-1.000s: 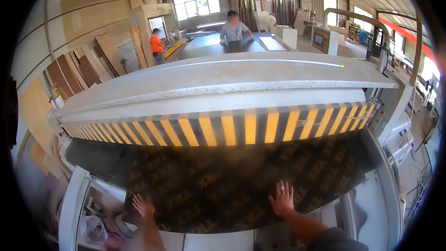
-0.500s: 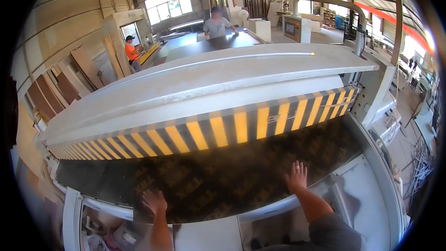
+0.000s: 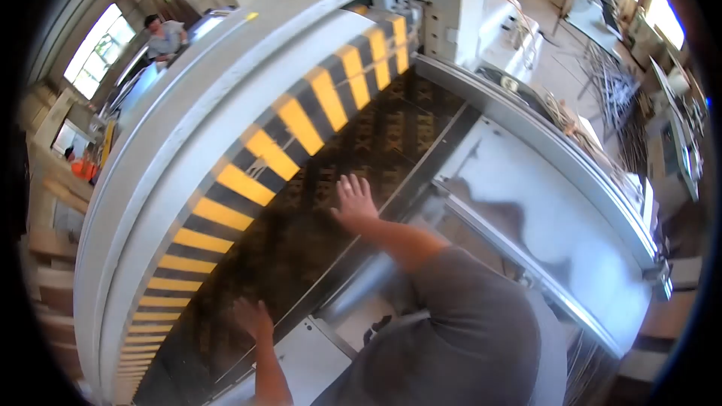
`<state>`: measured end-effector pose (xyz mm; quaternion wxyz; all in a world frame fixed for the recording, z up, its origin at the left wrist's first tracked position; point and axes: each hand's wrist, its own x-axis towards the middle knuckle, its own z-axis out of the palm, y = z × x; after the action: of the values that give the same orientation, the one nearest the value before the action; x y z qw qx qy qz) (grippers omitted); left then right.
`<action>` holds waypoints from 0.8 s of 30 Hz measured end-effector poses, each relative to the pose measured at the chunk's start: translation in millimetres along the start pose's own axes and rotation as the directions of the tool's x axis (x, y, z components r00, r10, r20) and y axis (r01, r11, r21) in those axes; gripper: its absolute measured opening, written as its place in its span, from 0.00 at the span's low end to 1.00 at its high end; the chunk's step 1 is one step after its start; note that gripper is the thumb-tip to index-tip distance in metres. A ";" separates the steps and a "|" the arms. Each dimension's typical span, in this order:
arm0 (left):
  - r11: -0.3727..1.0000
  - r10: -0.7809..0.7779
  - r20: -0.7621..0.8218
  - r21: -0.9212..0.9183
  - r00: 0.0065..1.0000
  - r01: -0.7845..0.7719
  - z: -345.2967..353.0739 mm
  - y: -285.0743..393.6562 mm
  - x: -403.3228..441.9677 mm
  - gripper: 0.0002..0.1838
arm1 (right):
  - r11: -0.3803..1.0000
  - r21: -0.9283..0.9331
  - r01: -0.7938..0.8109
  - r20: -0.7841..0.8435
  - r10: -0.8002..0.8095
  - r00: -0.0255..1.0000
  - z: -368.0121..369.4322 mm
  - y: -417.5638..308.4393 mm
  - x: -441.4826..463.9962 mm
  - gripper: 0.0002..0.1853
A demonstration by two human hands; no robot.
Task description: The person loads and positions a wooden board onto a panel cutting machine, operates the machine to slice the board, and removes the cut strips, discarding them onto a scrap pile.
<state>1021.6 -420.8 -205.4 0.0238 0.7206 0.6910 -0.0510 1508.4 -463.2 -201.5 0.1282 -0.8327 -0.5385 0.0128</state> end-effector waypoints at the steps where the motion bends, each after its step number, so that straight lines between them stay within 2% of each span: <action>1: 0.990 0.143 -0.031 -0.005 0.989 -0.143 1.9 29.3 -2.7 0.47 | 1.000 0.009 0.006 -0.024 -0.006 1.000 4.4 0.0 2.1 0.47; 3: 0.930 0.362 -0.063 -0.035 0.930 -0.365 -0.4 92.8 -11.0 0.50 | 0.999 0.043 0.031 -0.053 -0.029 0.998 8.3 6.3 4.2 0.47; 5: 0.875 0.477 -0.055 -0.059 0.877 -0.480 -6.5 133.8 -23.2 0.54 | 0.994 0.096 0.059 -0.067 -0.053 0.996 9.8 8.8 6.5 0.45; 8: 0.827 0.560 -0.026 -0.042 0.828 -0.560 -19.2 168.9 -20.5 0.55 | 0.888 0.456 0.053 -0.004 -0.057 0.998 3.3 66.2 9.7 0.41; 10: 0.816 0.578 0.050 0.003 0.815 -0.578 -34.4 172.4 -25.3 0.56 | 0.920 0.371 -0.126 -0.124 0.184 0.975 -17.2 129.3 -14.1 0.38; 11: 0.810 0.585 0.045 -0.007 0.809 -0.586 -32.2 172.5 -20.7 0.54 | 0.911 0.326 -0.253 -0.105 0.301 0.948 -66.6 153.3 -31.4 0.37; 12: 0.811 0.584 0.030 0.014 0.811 -0.585 -26.2 173.3 -13.1 0.54 | 0.882 0.282 -0.379 -0.171 0.435 0.884 -59.1 191.1 -41.4 0.37; 14: 0.812 0.581 0.002 0.060 0.814 -0.580 -15.5 170.5 4.7 0.53 | 0.757 0.131 -0.640 -0.189 0.653 0.733 -53.2 247.8 -62.9 0.41; 16: 0.806 0.589 0.001 0.072 0.808 -0.588 -18.8 171.0 22.3 0.52 | 0.699 -0.067 -0.712 -0.105 0.705 0.702 -39.0 271.8 -76.5 0.43; 18: 0.806 0.590 -0.009 0.065 0.807 -0.589 -19.0 172.8 49.1 0.52 | 0.719 -0.143 -0.680 -0.049 0.682 0.730 -55.1 249.6 -65.7 0.43; 22: 0.793 0.609 -0.050 0.041 0.792 -0.608 -23.7 175.3 102.9 0.51 | 0.708 -0.158 -0.688 -0.090 0.684 0.724 -48.7 246.4 -60.7 0.43; 24: 0.778 0.628 -0.132 0.072 0.767 -0.624 -20.8 172.1 127.0 0.51 | 0.706 -0.181 -0.684 -0.059 0.687 0.725 -47.7 251.2 -60.2 0.42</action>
<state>1199.3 -300.0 -204.5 -0.0206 0.9116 0.4105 0.0054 1715.2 -624.2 -219.5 0.0308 -0.9811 -0.1905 0.0133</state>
